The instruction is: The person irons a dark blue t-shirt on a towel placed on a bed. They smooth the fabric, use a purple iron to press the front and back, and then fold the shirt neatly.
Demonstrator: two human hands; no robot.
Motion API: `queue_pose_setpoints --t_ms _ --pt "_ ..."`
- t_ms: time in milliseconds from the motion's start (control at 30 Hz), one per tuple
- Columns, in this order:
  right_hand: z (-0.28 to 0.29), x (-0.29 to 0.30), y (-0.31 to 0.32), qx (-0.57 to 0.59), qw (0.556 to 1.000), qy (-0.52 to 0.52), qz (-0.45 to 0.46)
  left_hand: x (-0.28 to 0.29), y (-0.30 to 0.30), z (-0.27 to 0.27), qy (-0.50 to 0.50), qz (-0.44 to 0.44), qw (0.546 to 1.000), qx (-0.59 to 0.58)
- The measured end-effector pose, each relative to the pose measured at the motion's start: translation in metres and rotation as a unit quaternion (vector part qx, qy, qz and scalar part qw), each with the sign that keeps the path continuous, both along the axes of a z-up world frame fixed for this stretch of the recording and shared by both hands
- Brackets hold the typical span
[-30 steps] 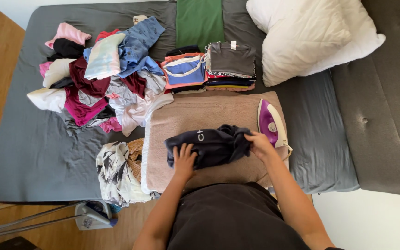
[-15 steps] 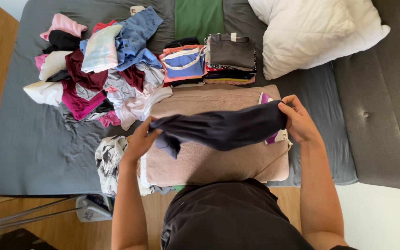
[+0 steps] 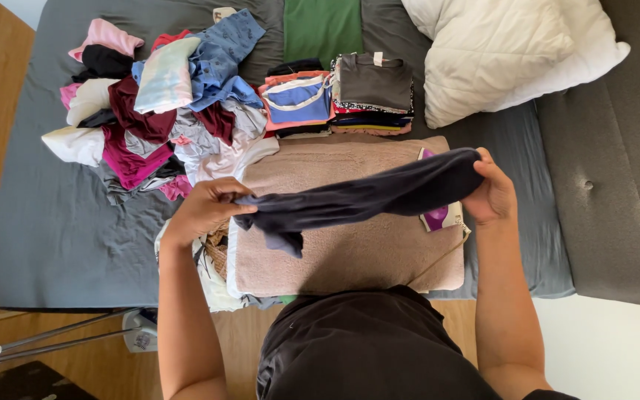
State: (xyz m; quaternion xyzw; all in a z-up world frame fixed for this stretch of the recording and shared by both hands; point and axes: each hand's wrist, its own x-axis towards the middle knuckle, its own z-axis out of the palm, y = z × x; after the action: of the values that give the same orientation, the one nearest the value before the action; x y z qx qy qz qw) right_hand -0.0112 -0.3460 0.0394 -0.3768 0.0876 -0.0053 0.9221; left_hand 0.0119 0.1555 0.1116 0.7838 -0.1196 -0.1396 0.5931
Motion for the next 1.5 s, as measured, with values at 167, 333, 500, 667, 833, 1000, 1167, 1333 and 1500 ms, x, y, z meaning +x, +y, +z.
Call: queue_pose_setpoints --t_ms 167,333,500,667,833,1000,1167,1333,1500 --pt "-0.018 0.005 -0.012 -0.086 0.993 0.066 -0.039 0.022 0.011 -0.012 -0.114 0.043 0.992 -0.019" --pt "-0.026 0.018 -0.013 -0.246 0.965 0.053 -0.079 0.038 -0.001 -0.010 -0.224 0.129 0.966 -0.010" --pt "0.024 0.027 0.012 -0.257 0.936 -0.117 -0.210 0.035 -0.026 0.054 -0.387 0.253 0.886 0.028" --pt "0.027 -0.002 0.005 -0.159 0.959 -0.158 -0.172 -0.006 -0.004 0.084 -0.348 0.225 0.908 -0.056" --pt "-0.072 -0.035 0.015 -0.315 0.917 -0.066 -0.237 -0.034 0.027 -0.054 -0.213 0.166 0.962 -0.037" --pt "-0.197 -0.097 0.025 -0.637 0.748 0.160 -0.096 -0.078 0.010 -0.181 0.149 0.031 0.972 0.181" --pt "-0.263 -0.130 0.028 -0.673 0.695 0.255 0.002 -0.099 0.010 -0.297 0.162 -0.042 0.915 0.368" --pt "-0.273 -0.116 0.041 -0.635 0.713 0.297 -0.010 -0.085 -0.004 -0.343 0.062 0.193 0.876 0.438" --pt "-0.328 -0.106 0.024 -0.550 0.750 0.362 -0.054 -0.093 0.033 -0.499 0.347 0.391 0.769 0.367"
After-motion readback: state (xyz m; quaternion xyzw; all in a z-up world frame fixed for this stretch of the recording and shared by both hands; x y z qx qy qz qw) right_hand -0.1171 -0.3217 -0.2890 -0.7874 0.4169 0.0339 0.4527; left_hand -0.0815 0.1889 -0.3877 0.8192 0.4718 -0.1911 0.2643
